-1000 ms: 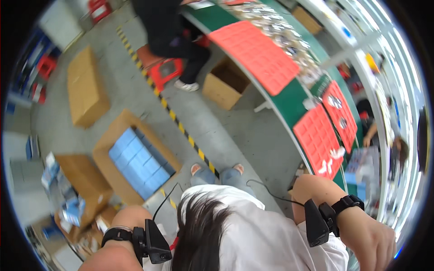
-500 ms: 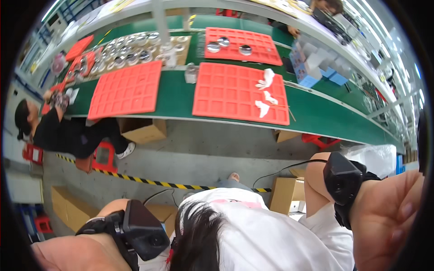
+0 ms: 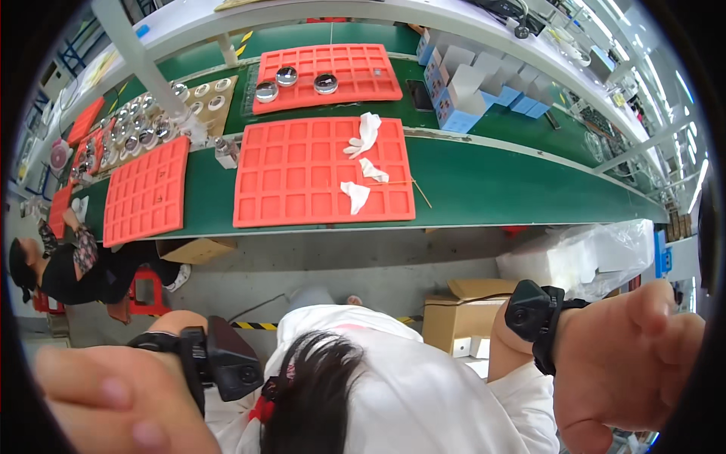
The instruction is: Packing small blue product boxes into a large cardboard shipping container and cleaning the production line surface.
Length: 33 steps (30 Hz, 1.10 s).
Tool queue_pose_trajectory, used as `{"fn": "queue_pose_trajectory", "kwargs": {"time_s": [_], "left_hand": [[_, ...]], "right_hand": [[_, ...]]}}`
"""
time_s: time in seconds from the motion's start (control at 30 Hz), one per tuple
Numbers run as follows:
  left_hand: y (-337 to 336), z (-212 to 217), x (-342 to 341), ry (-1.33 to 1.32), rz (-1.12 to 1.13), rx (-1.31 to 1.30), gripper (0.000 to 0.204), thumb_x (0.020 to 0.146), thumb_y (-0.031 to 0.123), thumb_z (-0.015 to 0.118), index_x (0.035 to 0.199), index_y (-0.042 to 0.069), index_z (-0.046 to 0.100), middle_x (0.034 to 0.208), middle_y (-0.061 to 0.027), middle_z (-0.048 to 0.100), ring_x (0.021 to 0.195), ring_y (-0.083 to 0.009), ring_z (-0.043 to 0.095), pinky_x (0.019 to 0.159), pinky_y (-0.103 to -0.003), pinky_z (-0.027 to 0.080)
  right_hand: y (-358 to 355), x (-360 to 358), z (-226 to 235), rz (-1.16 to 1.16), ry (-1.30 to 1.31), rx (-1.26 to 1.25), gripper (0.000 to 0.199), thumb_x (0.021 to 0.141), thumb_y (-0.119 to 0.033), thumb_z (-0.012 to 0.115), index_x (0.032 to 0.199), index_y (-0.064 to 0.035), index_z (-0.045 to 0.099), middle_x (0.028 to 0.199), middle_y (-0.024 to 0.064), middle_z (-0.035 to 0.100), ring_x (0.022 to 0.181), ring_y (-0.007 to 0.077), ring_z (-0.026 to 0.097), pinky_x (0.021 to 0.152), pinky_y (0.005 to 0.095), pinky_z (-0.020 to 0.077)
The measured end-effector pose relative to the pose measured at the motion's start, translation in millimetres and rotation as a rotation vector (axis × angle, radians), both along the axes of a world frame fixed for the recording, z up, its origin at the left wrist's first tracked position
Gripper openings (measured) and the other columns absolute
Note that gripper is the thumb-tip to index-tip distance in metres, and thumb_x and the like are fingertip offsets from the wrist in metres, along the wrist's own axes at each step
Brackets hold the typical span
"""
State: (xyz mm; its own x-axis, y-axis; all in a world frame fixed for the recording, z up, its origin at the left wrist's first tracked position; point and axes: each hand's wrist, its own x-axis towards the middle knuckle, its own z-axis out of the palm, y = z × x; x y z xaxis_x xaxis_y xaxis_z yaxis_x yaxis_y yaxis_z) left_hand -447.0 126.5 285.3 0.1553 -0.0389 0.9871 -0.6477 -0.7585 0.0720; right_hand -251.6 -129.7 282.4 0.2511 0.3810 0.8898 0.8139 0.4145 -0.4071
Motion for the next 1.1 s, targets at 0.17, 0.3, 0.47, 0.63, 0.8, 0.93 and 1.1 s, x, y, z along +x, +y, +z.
{"fn": "queue_pose_trajectory", "kwargs": {"time_s": [0.17, 0.3, 0.47, 0.63, 0.8, 0.93, 1.1], "left_hand": [[58.1, -14.1, 60.8, 0.043, -0.081, 0.02, 0.053, 0.091, 0.023, 0.071, 0.124, -0.01, 0.047, 0.099, -0.0245, 0.065, 0.073, -0.0281, 0.064, 0.065, -0.038, 0.057], [80.7, -123.9, 105.4, 0.755, 0.227, -0.463, 0.037, 0.083, -0.005, 0.067, 0.12, -0.001, 0.063, 0.095, -0.0079, 0.066, 0.077, -0.0146, 0.062, 0.07, -0.029, 0.05], [94.7, -305.6, 179.2, 1.289, 0.145, -0.201, 0.035, 0.088, 0.015, 0.069, 0.12, 0.005, 0.063, 0.111, -0.015, 0.066, 0.101, -0.0337, 0.064, 0.083, -0.04, 0.053], [77.9, -361.3, 239.1, 1.405, 0.088, -0.04, 0.038, 0.085, 0.016, 0.069, 0.122, 0.006, 0.061, 0.115, -0.0156, 0.063, 0.106, -0.0364, 0.062, 0.085, -0.044, 0.053], [97.4, -383.7, 258.6, 1.544, 0.122, 0.003, 0.03, 0.083, 0.013, 0.07, 0.111, 0.004, 0.062, 0.105, -0.015, 0.066, 0.099, -0.0363, 0.063, 0.083, -0.043, 0.053], [121.8, -369.2, 249.5, 1.408, 0.167, -0.372, 0.021, 0.084, 0.008, 0.069, 0.103, 0.004, 0.064, 0.092, -0.0148, 0.066, 0.088, -0.0353, 0.065, 0.078, -0.041, 0.053], [147.1, -370.5, 284.0, 1.22, 0.137, -0.992, 0.023, 0.087, 0.005, 0.067, 0.11, 0.004, 0.065, 0.09, -0.0169, 0.069, 0.08, -0.0331, 0.067, 0.071, -0.038, 0.053]], "right_hand": [[51.3, 43.4, -33.7, -0.304, 0.12, -0.067, 0.023, 0.095, -0.017, 0.059, 0.109, 0.0007, 0.061, 0.099, 0.0151, 0.067, 0.093, 0.0281, 0.063, 0.093, 0.041, 0.0498], [118.1, 100.1, -121.1, -0.349, 0.334, -0.412, 0.012, 0.089, -0.001, 0.064, 0.101, 0.0011, 0.065, 0.096, 0.012, 0.068, 0.092, 0.0233, 0.066, 0.086, 0.0358, 0.0519], [141.9, 173.3, -342.3, -0.488, 0.143, -1.072, 0.023, 0.079, -0.001, 0.064, 0.102, -0.0015, 0.067, 0.099, 0.0157, 0.068, 0.096, 0.0358, 0.064, 0.085, 0.0444, 0.0517], [159.1, 173.7, -387.3, -0.576, -0.135, -1.156, 0.019, 0.076, -0.008, 0.067, 0.095, -0.0058, 0.067, 0.091, 0.0111, 0.065, 0.091, 0.033, 0.063, 0.081, 0.0443, 0.0509], [154.6, 188.0, -387.4, -0.513, -0.057, -1.147, 0.019, 0.076, -0.012, 0.068, 0.094, -0.0061, 0.065, 0.091, 0.0118, 0.065, 0.091, 0.0329, 0.062, 0.081, 0.0448, 0.0509], [154.4, 203.1, -376.7, -0.463, 0.145, -1.193, 0.016, 0.078, -0.013, 0.068, 0.092, -0.0058, 0.064, 0.089, 0.013, 0.065, 0.087, 0.0338, 0.064, 0.079, 0.0459, 0.0516], [157.2, 211.1, -387.4, -0.372, 0.121, -1.143, 0.014, 0.081, -0.013, 0.067, 0.091, -0.0053, 0.062, 0.086, 0.0155, 0.065, 0.081, 0.0362, 0.065, 0.074, 0.0473, 0.0531]]}}
